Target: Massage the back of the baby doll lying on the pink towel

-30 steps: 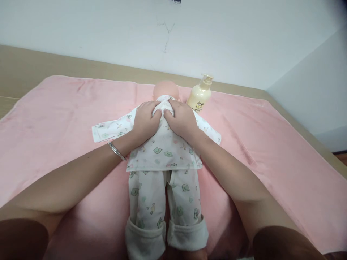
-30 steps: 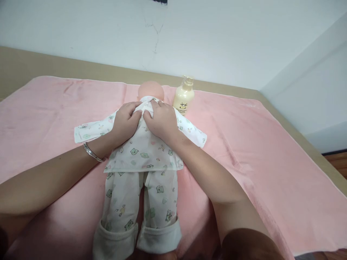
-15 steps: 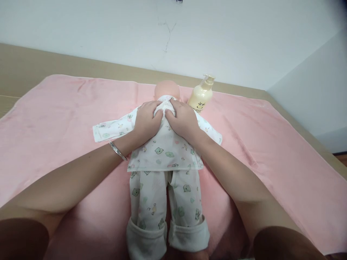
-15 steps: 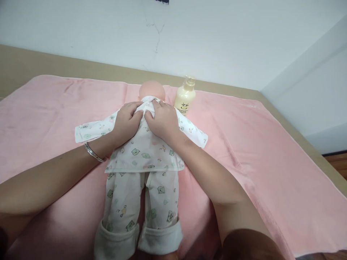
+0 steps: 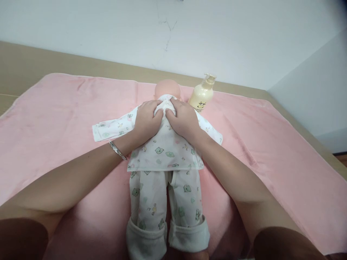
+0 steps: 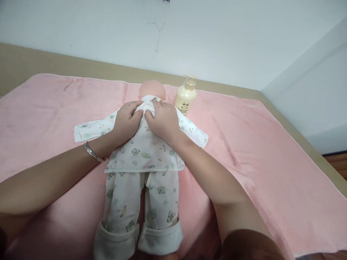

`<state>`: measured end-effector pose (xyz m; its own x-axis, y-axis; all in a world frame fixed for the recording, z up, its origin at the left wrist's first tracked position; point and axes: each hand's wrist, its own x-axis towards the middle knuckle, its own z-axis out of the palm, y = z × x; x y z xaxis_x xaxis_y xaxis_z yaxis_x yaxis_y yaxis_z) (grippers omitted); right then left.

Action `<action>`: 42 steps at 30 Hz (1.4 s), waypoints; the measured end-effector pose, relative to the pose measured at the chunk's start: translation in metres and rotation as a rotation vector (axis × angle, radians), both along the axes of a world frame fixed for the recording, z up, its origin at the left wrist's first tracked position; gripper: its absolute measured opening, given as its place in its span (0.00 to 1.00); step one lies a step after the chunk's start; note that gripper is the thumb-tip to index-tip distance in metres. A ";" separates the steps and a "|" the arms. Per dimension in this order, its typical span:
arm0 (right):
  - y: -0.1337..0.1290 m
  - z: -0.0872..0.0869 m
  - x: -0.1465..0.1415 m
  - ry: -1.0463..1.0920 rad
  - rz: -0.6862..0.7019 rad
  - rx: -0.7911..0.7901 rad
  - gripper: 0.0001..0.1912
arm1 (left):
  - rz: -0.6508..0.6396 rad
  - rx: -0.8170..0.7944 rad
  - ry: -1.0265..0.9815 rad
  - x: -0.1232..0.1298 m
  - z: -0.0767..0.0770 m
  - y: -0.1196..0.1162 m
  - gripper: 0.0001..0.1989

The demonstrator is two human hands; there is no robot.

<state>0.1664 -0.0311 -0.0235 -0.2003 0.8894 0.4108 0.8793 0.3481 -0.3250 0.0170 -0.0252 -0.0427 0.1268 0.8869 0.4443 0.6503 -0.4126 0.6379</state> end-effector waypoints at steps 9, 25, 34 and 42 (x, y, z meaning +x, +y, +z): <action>0.000 -0.001 0.000 0.004 -0.009 0.016 0.27 | -0.001 0.006 -0.003 0.000 0.000 0.000 0.22; -0.002 0.003 -0.001 -0.029 -0.014 -0.014 0.26 | -0.012 0.012 -0.003 0.001 0.001 0.000 0.23; -0.001 0.002 -0.001 -0.019 -0.018 -0.018 0.27 | -0.009 0.016 -0.012 0.001 0.000 0.001 0.22; -0.003 0.004 -0.002 -0.039 -0.030 -0.006 0.24 | -0.018 0.015 -0.008 0.001 0.002 -0.001 0.21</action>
